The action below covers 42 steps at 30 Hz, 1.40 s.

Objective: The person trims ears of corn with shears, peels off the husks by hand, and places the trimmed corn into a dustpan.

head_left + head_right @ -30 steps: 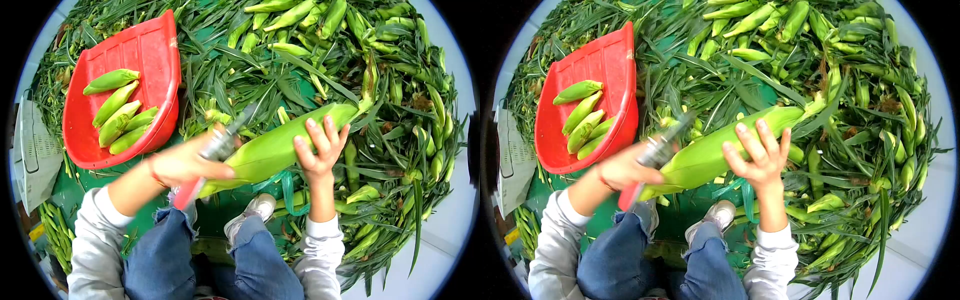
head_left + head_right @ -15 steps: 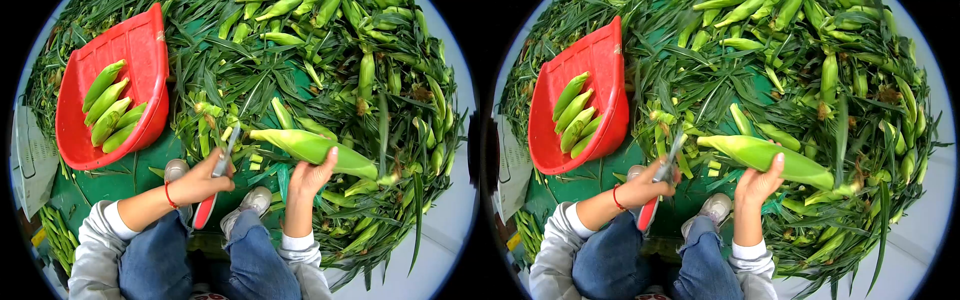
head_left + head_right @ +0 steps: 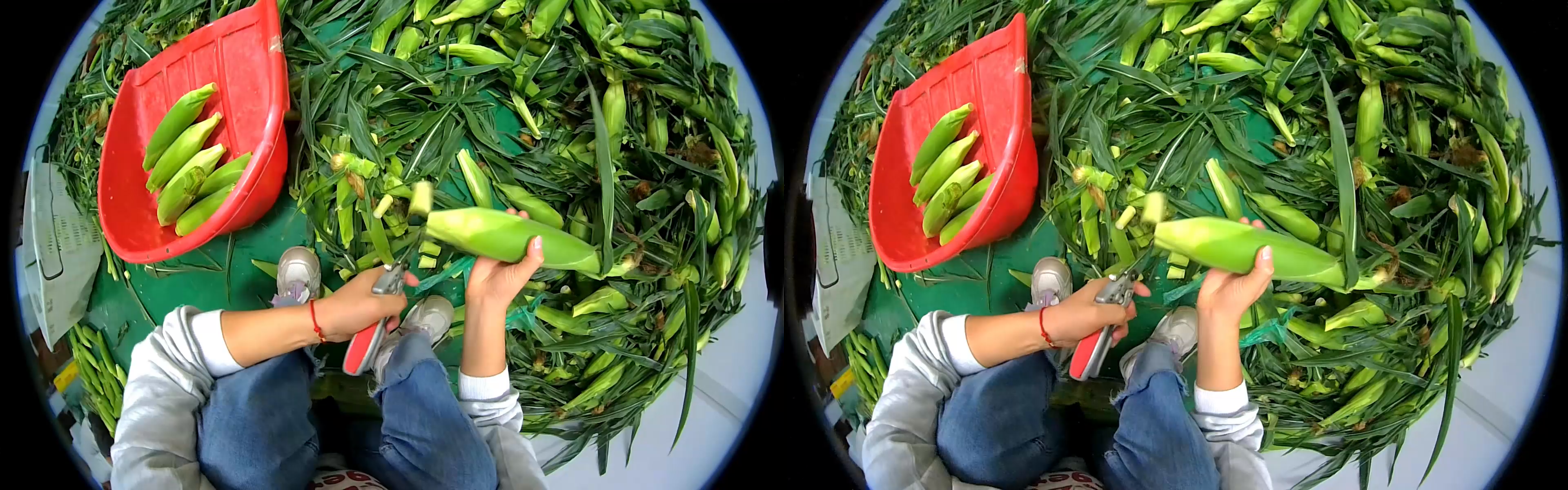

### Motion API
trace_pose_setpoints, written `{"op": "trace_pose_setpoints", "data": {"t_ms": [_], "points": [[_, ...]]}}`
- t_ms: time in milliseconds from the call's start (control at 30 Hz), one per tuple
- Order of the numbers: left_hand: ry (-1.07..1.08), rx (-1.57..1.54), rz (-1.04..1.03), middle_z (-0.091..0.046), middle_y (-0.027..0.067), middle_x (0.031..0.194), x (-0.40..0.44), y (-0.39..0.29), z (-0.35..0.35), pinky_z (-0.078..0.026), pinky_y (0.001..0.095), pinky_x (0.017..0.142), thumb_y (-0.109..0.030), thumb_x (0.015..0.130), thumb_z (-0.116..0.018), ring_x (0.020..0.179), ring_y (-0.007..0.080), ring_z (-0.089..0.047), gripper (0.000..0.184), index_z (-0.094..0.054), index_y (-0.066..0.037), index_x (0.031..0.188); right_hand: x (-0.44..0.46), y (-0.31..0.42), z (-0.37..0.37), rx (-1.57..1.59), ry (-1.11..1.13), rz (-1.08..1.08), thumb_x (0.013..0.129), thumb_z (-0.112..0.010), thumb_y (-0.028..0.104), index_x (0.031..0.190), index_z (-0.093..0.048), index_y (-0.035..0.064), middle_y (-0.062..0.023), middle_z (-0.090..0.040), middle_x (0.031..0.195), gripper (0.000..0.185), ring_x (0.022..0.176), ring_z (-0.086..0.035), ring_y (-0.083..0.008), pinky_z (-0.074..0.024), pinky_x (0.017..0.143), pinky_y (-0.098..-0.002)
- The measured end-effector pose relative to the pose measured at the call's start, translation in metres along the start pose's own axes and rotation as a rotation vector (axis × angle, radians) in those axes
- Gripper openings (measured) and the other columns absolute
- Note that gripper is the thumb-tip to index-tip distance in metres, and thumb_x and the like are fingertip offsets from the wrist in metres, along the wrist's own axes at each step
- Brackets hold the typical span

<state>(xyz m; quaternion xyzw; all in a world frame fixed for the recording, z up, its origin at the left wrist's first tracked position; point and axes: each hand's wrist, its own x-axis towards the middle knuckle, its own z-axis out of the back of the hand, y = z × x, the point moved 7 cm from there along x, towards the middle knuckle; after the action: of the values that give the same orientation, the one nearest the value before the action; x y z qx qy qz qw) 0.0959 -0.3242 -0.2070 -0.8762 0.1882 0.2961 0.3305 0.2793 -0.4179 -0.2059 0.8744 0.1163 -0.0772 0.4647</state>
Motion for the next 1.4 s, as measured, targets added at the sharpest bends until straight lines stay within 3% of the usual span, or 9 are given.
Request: {"op": "trace_pose_setpoints", "data": {"t_ms": [100,233,300,467,600,733,1167,1300,1400], "points": [[-0.036,0.243,-0.075,-0.057,0.0069,0.084,-0.004,-0.014,0.021,-0.049,0.0286,0.066,-0.009,0.081,-0.060,0.070,0.0147,-0.058,0.039,-0.042,-0.001,0.114,0.013,0.016,0.010,0.007,0.055,-0.028,0.082,-0.063,0.033,0.116,-0.048,0.0040,-0.0098,-0.054,0.111,0.047,0.107,-0.052,-0.0236,-0.0400,0.098,-0.0430],[-0.201,0.791,-0.711,-0.058,0.0102,0.091,0.007,-0.079,0.016,-0.049,0.0344,0.068,-0.029,0.072,-0.076,0.085,0.0213,-0.061,0.058,-0.042,-0.002,0.111,-0.003,0.005,-0.008,0.108,0.239,-0.190,0.077,-0.069,0.032,0.119,-0.045,0.0048,-0.0105,-0.052,0.111,0.056,0.104,-0.054,-0.0265,-0.0422,0.096,-0.0482],[-0.106,0.976,-0.493,-0.058,0.0118,0.104,0.016,-0.086,-0.007,-0.047,0.0346,0.080,-0.027,0.074,-0.075,0.093,0.0230,-0.060,0.063,-0.039,-0.005,0.120,-0.018,-0.009,-0.022,0.101,0.222,-0.275,0.078,-0.069,0.031,0.121,-0.044,0.0058,-0.0105,-0.052,0.111,0.056,0.104,-0.054,-0.0277,-0.0433,0.094,-0.0498],[-0.188,1.275,-0.922,-0.058,0.0185,0.096,0.015,-0.079,-0.023,-0.047,0.0380,0.073,-0.032,0.068,-0.078,0.086,0.0351,-0.060,0.072,-0.038,-0.002,0.121,-0.018,-0.010,-0.009,-0.068,0.141,-0.253,0.086,-0.062,0.032,0.127,-0.039,0.0093,-0.0075,-0.052,0.111,0.052,0.101,-0.055,-0.0216,-0.0461,0.089,-0.0365],[-0.004,0.900,-0.491,-0.057,0.0156,0.093,0.026,-0.060,-0.004,-0.046,0.0331,0.074,-0.027,0.068,-0.079,0.083,0.0256,-0.060,0.072,-0.037,-0.003,0.121,-0.027,-0.027,-0.013,-0.043,0.153,-0.340,0.087,-0.055,0.039,0.124,-0.041,0.0083,-0.0124,-0.056,0.108,0.050,0.095,-0.059,-0.0269,-0.0498,0.083,-0.0380],[0.049,0.746,-0.547,-0.056,0.0111,0.092,0.018,-0.065,-0.006,-0.046,0.0319,0.073,-0.020,0.069,-0.075,0.081,0.0172,-0.056,0.064,-0.036,-0.004,0.117,-0.036,-0.033,-0.021,0.003,0.135,-0.419,0.081,-0.052,0.058,0.122,-0.045,0.0066,-0.0233,-0.059,0.105,0.066,0.091,-0.061,-0.0319,-0.0511,0.080,-0.0423],[-0.112,0.272,-0.465,-0.052,0.0094,0.093,0.000,-0.081,0.038,-0.044,0.0277,0.068,-0.005,0.069,-0.060,0.081,0.0156,-0.053,0.054,-0.041,-0.006,0.120,-0.016,-0.025,-0.026,0.767,0.346,-0.599,0.085,-0.034,0.069,0.138,-0.036,0.0176,-0.0079,-0.046,0.133,0.074,0.119,-0.047,-0.0311,-0.0367,0.098,-0.0532],[-0.837,1.818,-0.763,-0.053,0.0152,0.096,-0.027,-0.117,0.037,-0.042,0.0409,0.074,-0.014,0.058,-0.073,0.086,0.0331,-0.053,0.062,-0.044,-0.002,0.113,0.007,-0.015,0.002,0.611,0.449,-0.564,0.084,-0.031,0.071,0.138,-0.035,0.0185,-0.0124,-0.043,0.136,0.075,0.118,-0.048,-0.0326,-0.0391,0.095,-0.0541],[-0.576,1.591,-0.524,-0.052,0.0162,0.099,-0.008,-0.094,0.038,-0.042,0.0419,0.078,-0.016,0.061,-0.072,0.093,0.0331,-0.052,0.062,-0.044,-0.001,0.114,0.003,-0.006,0.000,0.113,0.324,-0.474,0.091,-0.030,0.062,0.136,-0.035,0.0127,-0.0134,-0.048,0.129,0.067,0.112,-0.052,-0.0346,-0.0420,0.091,-0.0566]]}}
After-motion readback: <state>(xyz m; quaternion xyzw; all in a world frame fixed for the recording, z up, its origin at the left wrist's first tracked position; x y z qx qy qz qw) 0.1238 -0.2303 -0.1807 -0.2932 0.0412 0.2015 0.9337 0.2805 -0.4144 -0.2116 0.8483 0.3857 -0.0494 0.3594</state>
